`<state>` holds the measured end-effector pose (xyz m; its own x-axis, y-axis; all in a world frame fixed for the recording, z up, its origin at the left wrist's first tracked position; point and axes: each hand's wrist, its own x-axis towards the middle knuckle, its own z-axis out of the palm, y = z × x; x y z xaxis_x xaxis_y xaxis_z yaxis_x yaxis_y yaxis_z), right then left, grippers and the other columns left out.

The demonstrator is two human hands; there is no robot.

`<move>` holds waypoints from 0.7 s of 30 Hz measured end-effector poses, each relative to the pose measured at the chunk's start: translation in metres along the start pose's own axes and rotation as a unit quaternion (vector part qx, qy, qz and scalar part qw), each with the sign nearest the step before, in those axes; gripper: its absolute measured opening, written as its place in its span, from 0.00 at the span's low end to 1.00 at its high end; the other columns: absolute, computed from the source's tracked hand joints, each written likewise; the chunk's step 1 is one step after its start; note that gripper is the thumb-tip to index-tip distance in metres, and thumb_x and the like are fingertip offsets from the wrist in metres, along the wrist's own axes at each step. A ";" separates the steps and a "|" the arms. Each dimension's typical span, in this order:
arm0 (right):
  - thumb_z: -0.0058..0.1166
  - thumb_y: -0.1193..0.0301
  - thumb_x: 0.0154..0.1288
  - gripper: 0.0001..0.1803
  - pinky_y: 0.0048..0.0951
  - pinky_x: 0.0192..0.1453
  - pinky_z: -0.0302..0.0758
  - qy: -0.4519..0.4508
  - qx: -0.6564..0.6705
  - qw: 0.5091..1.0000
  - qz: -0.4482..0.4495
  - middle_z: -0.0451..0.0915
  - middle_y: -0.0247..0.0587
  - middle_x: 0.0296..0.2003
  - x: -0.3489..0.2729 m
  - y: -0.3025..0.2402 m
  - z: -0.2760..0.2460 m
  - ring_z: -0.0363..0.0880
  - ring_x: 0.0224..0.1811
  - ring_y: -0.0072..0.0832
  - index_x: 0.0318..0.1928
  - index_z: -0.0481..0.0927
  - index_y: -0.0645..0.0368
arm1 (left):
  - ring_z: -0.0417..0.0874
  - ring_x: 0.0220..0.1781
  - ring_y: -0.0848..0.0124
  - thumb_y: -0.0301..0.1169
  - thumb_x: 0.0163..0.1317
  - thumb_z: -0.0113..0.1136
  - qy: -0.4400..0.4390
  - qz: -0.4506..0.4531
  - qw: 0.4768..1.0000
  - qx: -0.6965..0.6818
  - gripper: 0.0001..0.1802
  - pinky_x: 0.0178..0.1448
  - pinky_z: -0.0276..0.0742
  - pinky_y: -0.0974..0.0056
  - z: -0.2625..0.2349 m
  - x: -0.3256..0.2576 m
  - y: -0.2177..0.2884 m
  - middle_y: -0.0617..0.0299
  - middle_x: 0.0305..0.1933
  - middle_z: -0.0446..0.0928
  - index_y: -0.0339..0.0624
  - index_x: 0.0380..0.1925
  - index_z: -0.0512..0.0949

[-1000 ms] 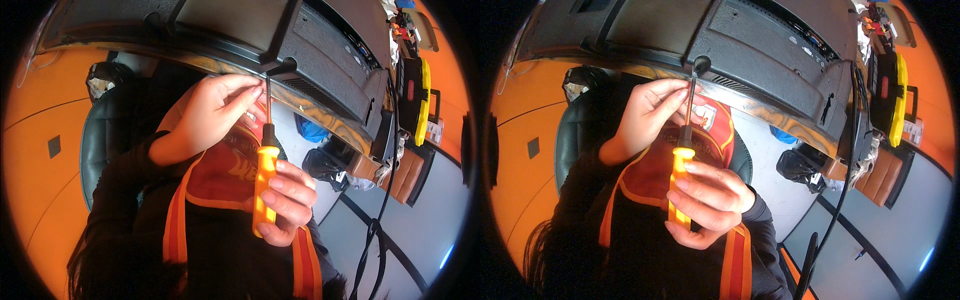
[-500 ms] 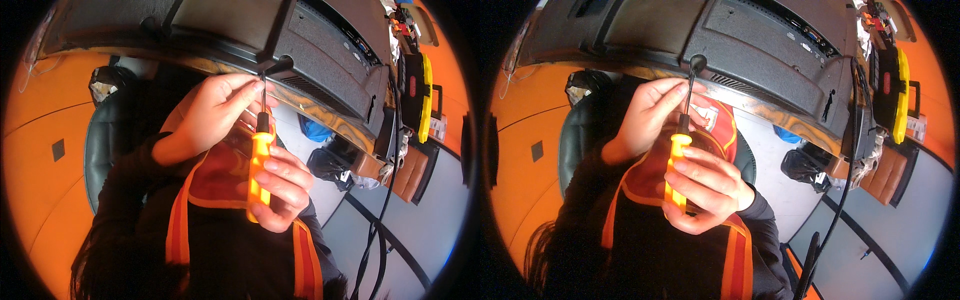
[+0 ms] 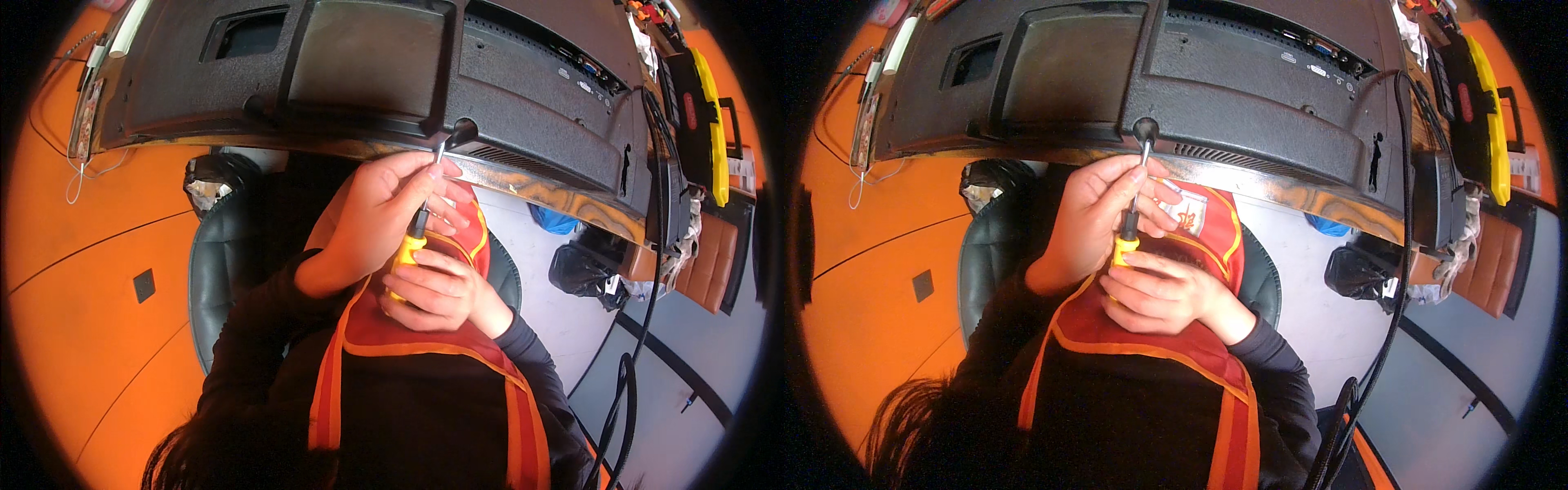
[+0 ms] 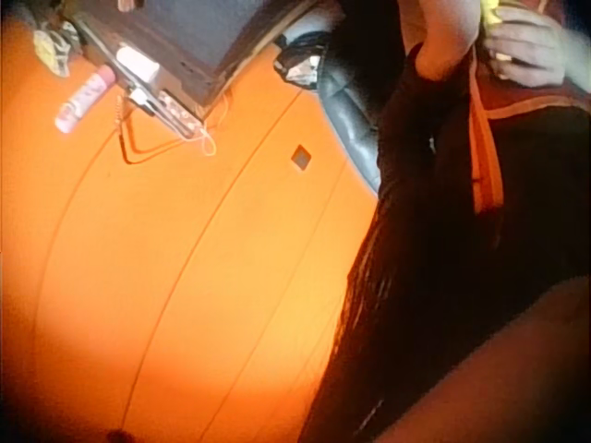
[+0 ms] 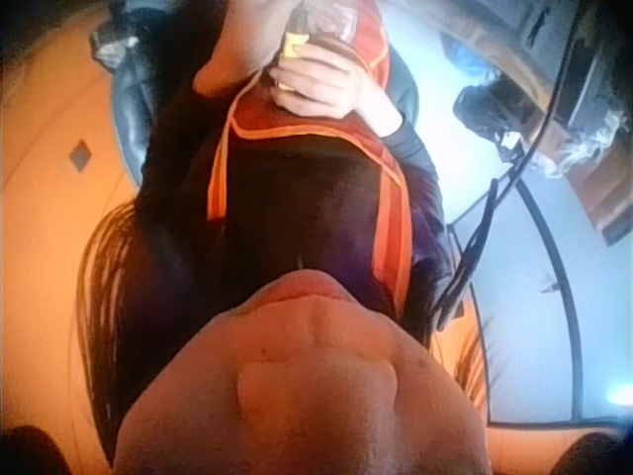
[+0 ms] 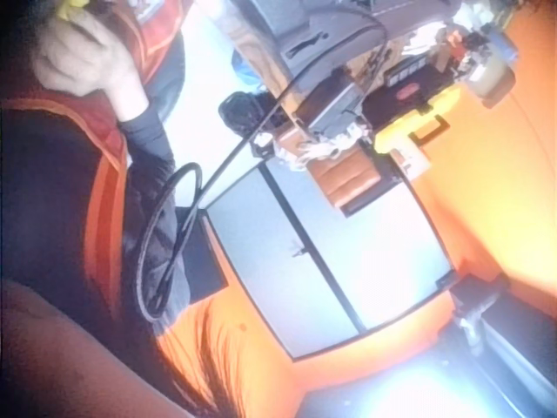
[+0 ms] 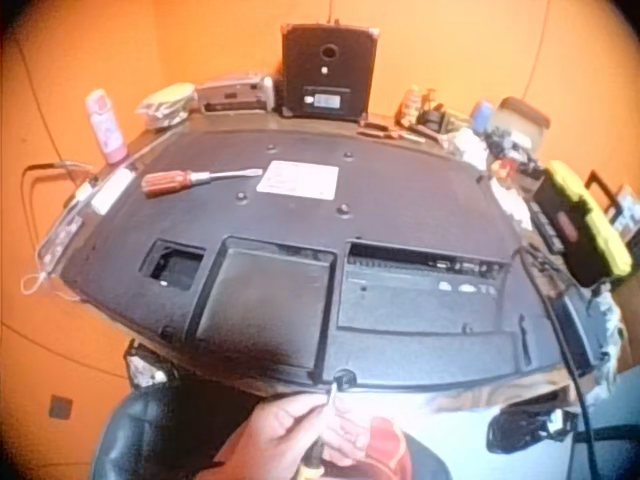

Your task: The person uses a screwdriver to remove screws from the back of a CRT television, then lifts off the rear cover to expose the internal circuit boards and components.

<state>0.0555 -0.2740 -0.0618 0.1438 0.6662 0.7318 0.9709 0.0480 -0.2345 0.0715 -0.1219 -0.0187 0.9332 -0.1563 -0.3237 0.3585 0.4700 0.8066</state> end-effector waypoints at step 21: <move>0.62 0.72 0.47 0.11 0.33 0.48 0.80 0.069 -0.021 0.996 0.046 0.75 0.33 0.39 0.024 -0.014 -0.024 0.71 0.47 0.30 0.32 0.77 0.44 | 0.79 0.24 0.73 0.32 0.67 0.44 0.011 -0.073 0.997 -0.027 0.13 0.28 0.73 0.74 0.004 -0.003 0.011 0.55 0.27 0.77 0.33 0.40 0.72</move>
<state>0.0502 -0.2772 -0.0256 0.2545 0.5573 0.7903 0.9591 -0.0411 -0.2799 0.0729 -0.1201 -0.0068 0.8702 -0.2068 -0.4471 0.4877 0.4896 0.7228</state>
